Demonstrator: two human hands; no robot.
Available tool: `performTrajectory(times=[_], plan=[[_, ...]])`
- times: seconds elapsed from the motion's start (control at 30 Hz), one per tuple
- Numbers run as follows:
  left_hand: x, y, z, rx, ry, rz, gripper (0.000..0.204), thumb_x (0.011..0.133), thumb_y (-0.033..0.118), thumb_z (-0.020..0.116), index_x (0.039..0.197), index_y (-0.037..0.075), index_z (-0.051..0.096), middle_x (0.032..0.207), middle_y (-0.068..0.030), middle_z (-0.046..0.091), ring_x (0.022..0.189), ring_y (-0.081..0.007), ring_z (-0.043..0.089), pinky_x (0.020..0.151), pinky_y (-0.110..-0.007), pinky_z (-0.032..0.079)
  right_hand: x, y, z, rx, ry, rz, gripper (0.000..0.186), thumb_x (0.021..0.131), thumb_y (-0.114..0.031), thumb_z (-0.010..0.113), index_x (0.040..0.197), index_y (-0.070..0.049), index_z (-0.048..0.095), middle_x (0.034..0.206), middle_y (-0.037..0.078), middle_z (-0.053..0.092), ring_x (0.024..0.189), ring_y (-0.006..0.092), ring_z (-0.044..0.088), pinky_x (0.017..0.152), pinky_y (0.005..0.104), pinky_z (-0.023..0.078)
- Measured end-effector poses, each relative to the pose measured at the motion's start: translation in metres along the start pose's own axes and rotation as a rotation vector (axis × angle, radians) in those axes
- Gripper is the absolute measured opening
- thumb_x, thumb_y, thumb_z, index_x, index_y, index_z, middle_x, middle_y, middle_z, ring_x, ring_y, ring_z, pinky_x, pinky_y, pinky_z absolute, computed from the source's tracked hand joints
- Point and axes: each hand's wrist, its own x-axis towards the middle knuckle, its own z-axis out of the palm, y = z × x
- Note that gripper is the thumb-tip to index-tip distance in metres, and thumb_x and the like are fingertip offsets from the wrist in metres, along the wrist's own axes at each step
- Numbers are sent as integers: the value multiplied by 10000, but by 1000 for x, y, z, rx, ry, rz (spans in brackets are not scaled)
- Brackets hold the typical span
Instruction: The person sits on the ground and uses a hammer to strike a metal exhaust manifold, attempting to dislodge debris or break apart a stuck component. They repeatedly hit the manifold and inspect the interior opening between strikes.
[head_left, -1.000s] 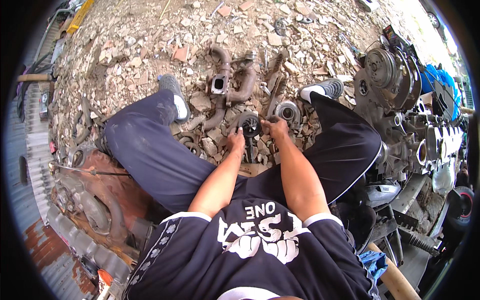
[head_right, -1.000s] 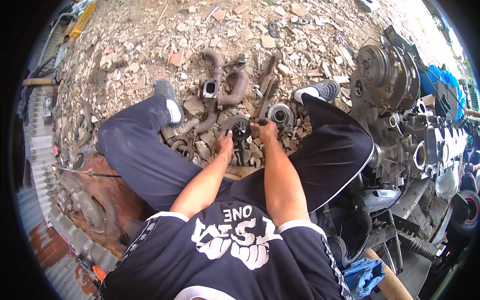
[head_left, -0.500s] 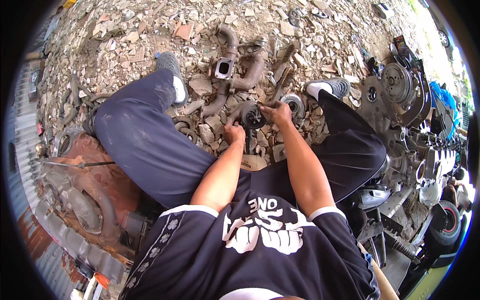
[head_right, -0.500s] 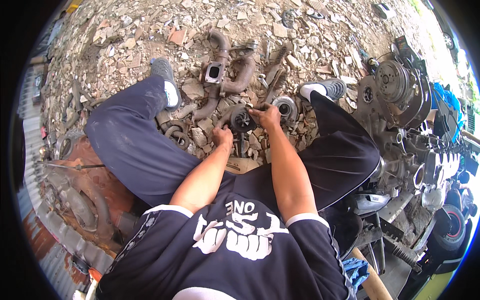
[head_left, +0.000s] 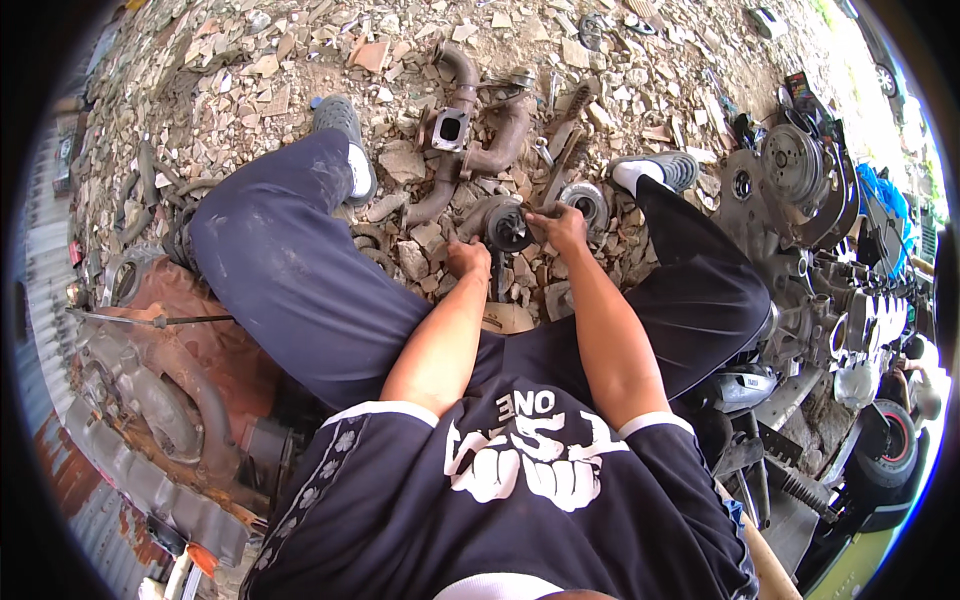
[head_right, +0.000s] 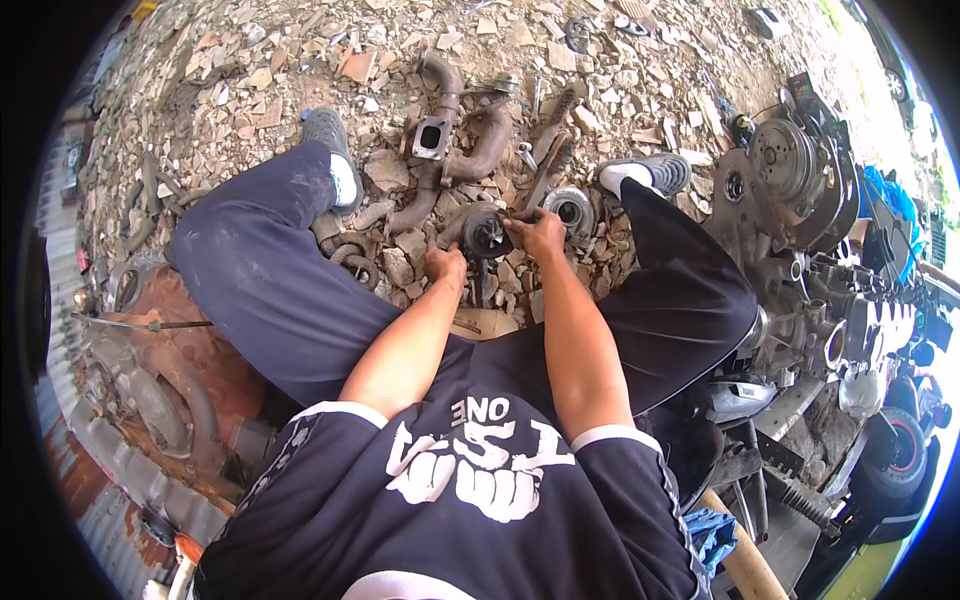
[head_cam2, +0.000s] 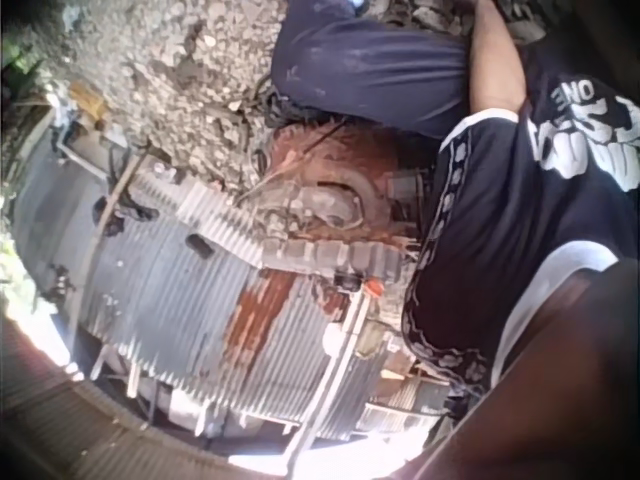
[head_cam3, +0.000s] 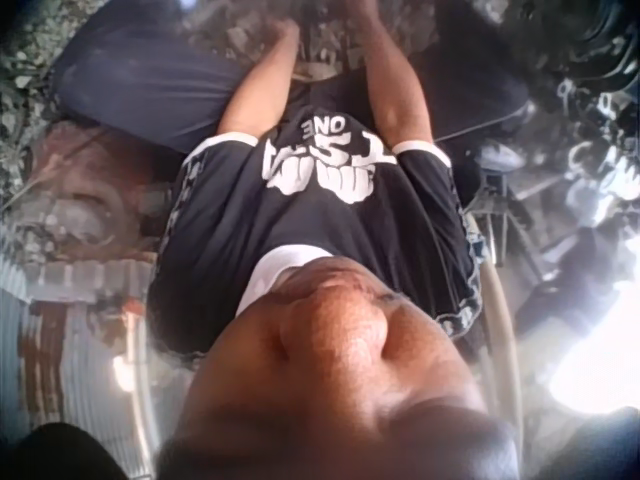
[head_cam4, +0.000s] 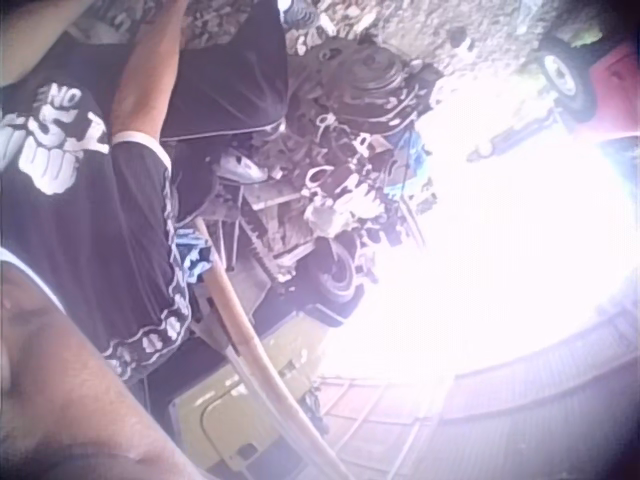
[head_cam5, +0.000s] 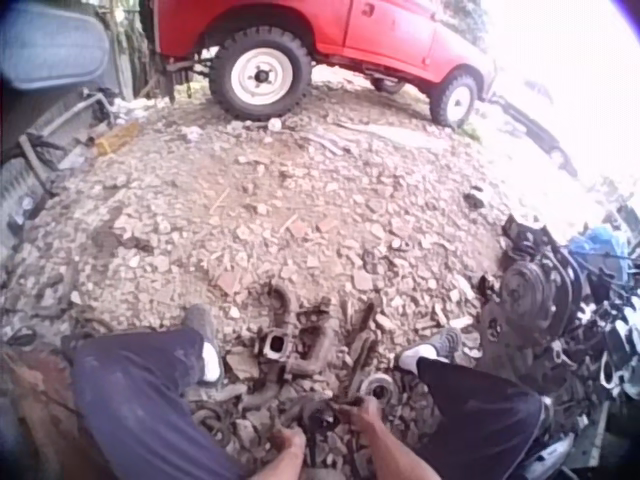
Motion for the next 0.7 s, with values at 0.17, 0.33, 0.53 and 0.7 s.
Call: performTrajectory(times=[0.17, 0.33, 0.53, 0.7], plan=[[3, 4, 0, -5, -90, -104, 541, 885, 226, 751, 1374, 78, 572, 1178, -238, 696, 1047, -395, 698, 899, -457, 560, 3, 39, 9, 312, -16, 79, 293, 764, -202, 904, 935, -14, 758, 830, 56, 743, 725, 137, 668, 679, 282, 531], [18, -6, 4, 43, -146, -99, 494, 883, 263, 756, 1303, 44, 616, 1137, -237, 711, 1039, -395, 703, 895, -459, 566, 35, 17, 22, 179, 77, -159, 257, 794, -160, 883, 900, 15, 727, 803, 60, 722, 646, 104, 624, 579, 256, 509], [4, 6, -18, 252, -35, 63, 530, 864, 300, 784, 1295, 36, 622, 1173, -216, 706, 1073, -370, 698, 936, -441, 561, 21, -5, 24, 297, 43, -77, 265, 805, -132, 864, 995, -3, 730, 892, 53, 732, 772, 126, 653, 717, 279, 532], [-25, 45, -39, -48, -232, -276, 539, 888, 231, 756, 1381, 92, 587, 1221, -212, 691, 1058, -368, 705, 897, -428, 588, 11, 51, 3, 397, -100, -49, 261, 836, -151, 848, 986, 5, 702, 860, 56, 726, 711, 111, 645, 654, 266, 524]])
